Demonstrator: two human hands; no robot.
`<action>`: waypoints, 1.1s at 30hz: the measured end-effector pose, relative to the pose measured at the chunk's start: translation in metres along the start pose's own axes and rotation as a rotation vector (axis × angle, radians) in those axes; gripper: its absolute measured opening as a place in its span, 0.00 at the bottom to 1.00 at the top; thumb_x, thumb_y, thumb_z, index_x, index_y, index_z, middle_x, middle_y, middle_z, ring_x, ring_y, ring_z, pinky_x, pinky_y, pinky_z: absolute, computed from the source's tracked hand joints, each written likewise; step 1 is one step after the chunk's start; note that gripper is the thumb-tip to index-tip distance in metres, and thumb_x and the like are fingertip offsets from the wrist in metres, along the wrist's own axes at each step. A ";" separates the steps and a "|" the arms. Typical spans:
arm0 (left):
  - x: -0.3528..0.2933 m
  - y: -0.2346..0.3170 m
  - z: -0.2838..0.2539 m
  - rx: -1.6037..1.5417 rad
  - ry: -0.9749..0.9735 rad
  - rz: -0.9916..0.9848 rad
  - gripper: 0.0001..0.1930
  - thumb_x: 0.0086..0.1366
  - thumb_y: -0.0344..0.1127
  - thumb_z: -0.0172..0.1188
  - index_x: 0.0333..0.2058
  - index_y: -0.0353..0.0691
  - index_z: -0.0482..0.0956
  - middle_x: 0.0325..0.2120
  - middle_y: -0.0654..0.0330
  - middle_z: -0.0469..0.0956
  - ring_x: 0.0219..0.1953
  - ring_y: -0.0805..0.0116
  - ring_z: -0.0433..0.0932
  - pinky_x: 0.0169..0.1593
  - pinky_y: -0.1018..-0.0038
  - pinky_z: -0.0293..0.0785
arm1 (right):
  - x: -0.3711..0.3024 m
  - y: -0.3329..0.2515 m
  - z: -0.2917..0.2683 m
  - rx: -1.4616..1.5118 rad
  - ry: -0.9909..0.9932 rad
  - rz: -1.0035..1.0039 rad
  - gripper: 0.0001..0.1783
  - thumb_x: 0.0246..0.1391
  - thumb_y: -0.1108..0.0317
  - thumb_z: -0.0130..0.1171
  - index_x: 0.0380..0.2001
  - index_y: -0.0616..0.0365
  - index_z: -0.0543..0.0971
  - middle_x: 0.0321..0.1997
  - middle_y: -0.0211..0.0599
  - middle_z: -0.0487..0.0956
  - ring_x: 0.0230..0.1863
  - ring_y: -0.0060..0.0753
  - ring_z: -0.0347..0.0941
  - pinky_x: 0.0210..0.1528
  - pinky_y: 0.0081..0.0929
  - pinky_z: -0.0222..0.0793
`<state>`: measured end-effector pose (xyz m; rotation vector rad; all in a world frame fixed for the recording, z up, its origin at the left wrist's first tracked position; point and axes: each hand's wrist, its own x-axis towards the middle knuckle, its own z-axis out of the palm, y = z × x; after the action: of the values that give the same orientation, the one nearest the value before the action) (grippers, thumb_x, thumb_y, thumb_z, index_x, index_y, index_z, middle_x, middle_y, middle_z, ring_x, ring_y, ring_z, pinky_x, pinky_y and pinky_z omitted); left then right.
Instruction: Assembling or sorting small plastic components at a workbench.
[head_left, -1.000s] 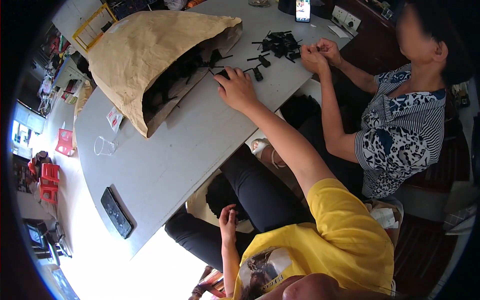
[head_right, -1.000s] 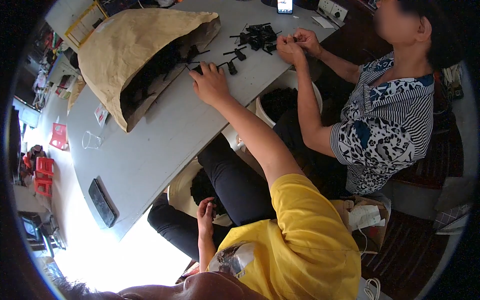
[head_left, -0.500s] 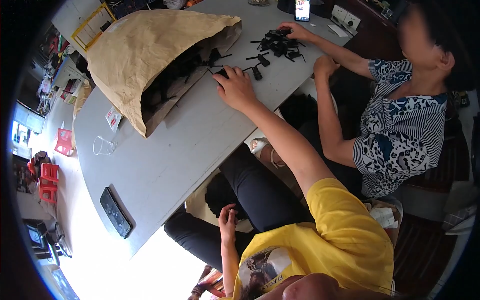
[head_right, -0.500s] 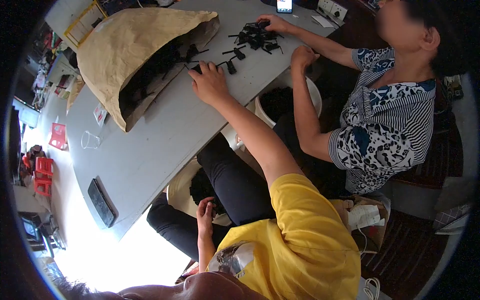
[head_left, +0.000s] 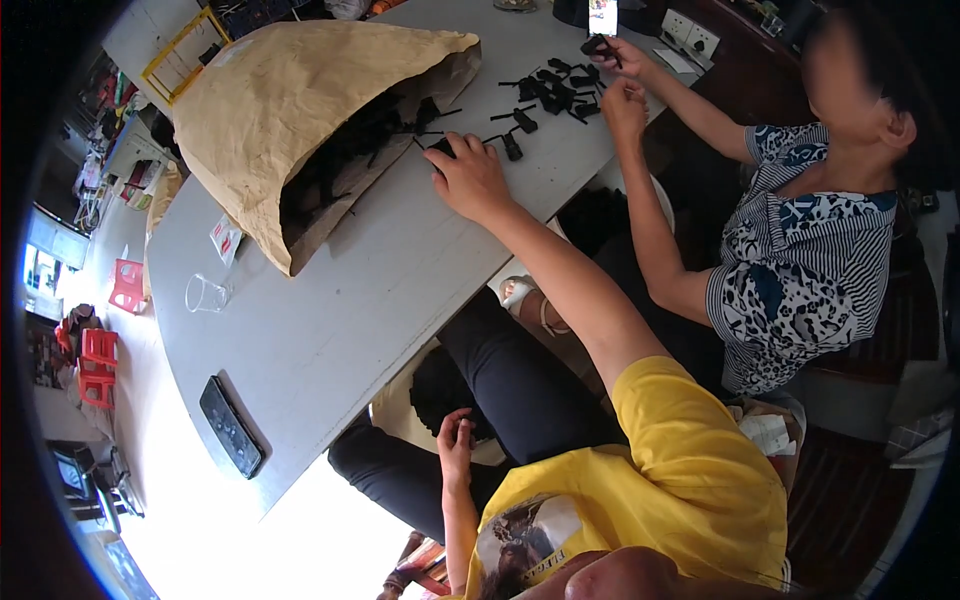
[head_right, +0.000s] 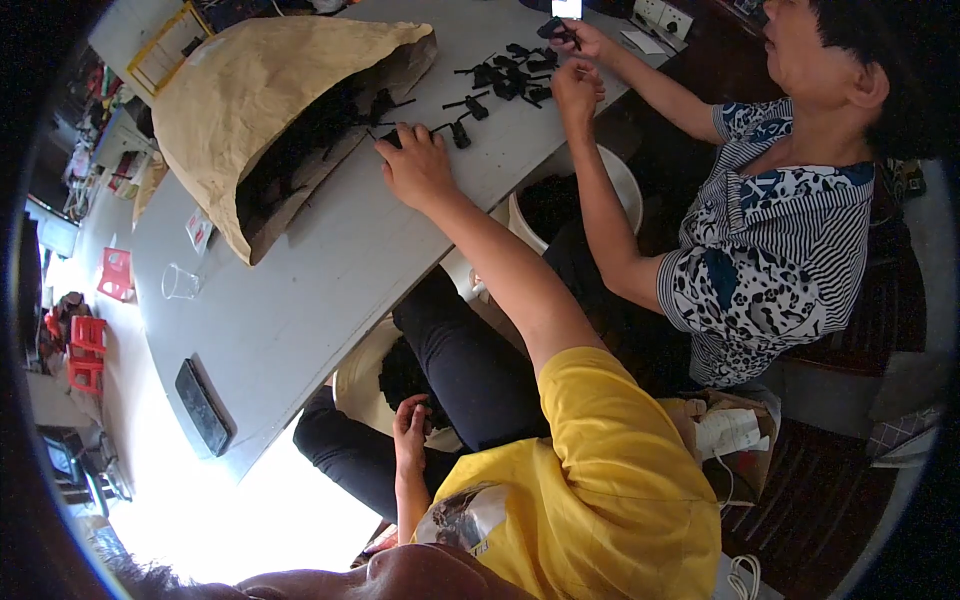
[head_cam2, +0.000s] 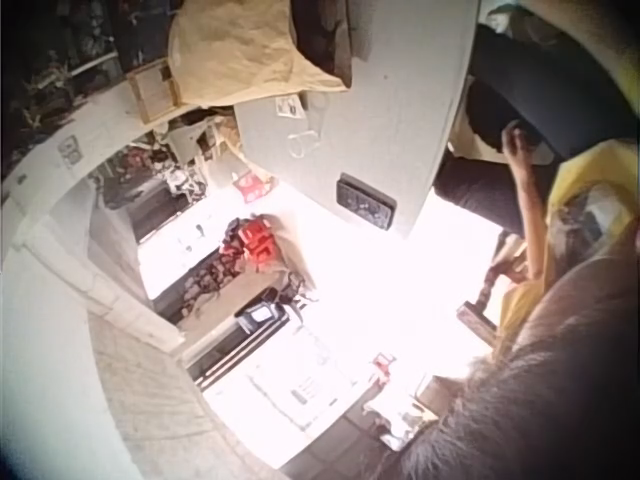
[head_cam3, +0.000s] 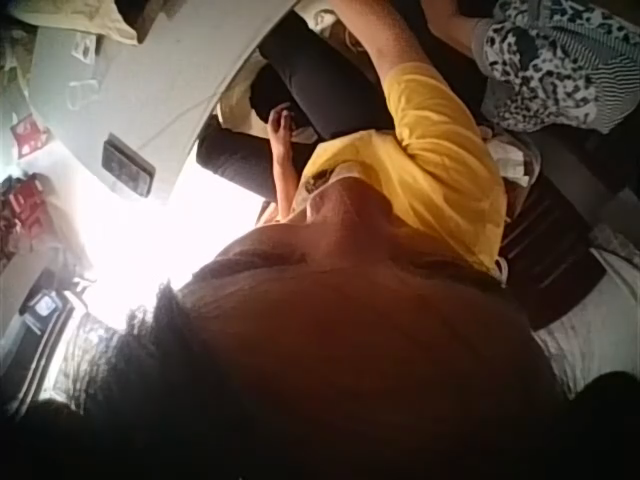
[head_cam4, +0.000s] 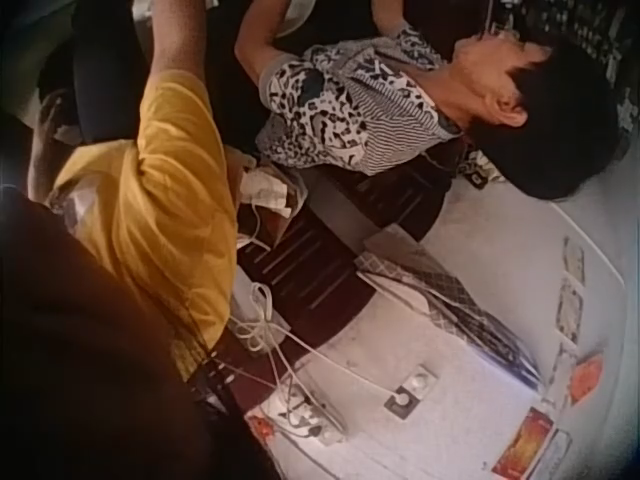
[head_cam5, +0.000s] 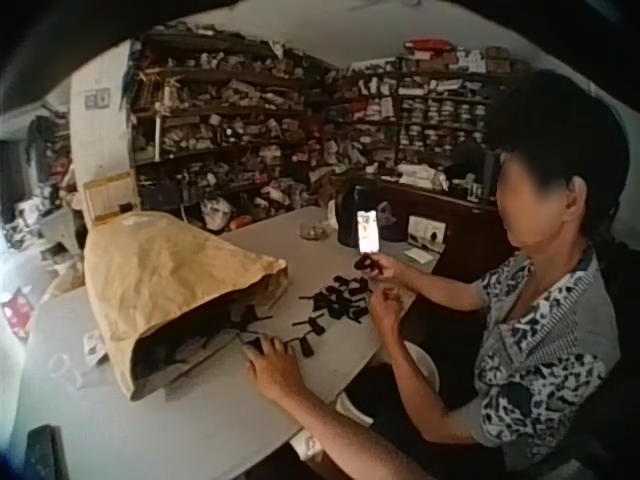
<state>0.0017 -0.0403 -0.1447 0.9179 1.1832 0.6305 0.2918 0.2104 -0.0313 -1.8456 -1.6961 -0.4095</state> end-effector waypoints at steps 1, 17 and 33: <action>0.000 -0.001 0.000 -0.011 -0.005 -0.001 0.09 0.65 0.33 0.49 0.42 0.38 0.72 0.25 0.67 0.69 0.21 0.82 0.61 0.25 0.83 0.57 | 0.000 0.000 0.000 -0.005 0.002 -0.004 0.19 0.46 0.63 0.56 0.45 0.45 0.74 0.53 0.40 0.67 0.53 0.42 0.62 0.50 0.40 0.59; 0.003 -0.009 -0.004 0.041 0.003 0.040 0.09 0.64 0.29 0.49 0.42 0.38 0.70 0.25 0.65 0.70 0.20 0.81 0.63 0.24 0.84 0.59 | -0.002 -0.004 -0.007 0.036 0.013 -0.005 0.19 0.45 0.64 0.56 0.44 0.46 0.75 0.54 0.42 0.68 0.53 0.42 0.62 0.50 0.39 0.59; 0.009 -0.031 -0.008 0.050 0.047 0.096 0.05 0.63 0.29 0.50 0.36 0.40 0.63 0.20 0.64 0.66 0.16 0.80 0.63 0.20 0.83 0.59 | -0.004 -0.011 -0.016 0.056 0.000 -0.038 0.11 0.41 0.69 0.59 0.32 0.50 0.72 0.42 0.36 0.70 0.46 0.39 0.65 0.42 0.39 0.63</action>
<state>-0.0046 -0.0469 -0.1767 1.0112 1.2062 0.7055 0.2833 0.1975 -0.0195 -1.7758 -1.7271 -0.3736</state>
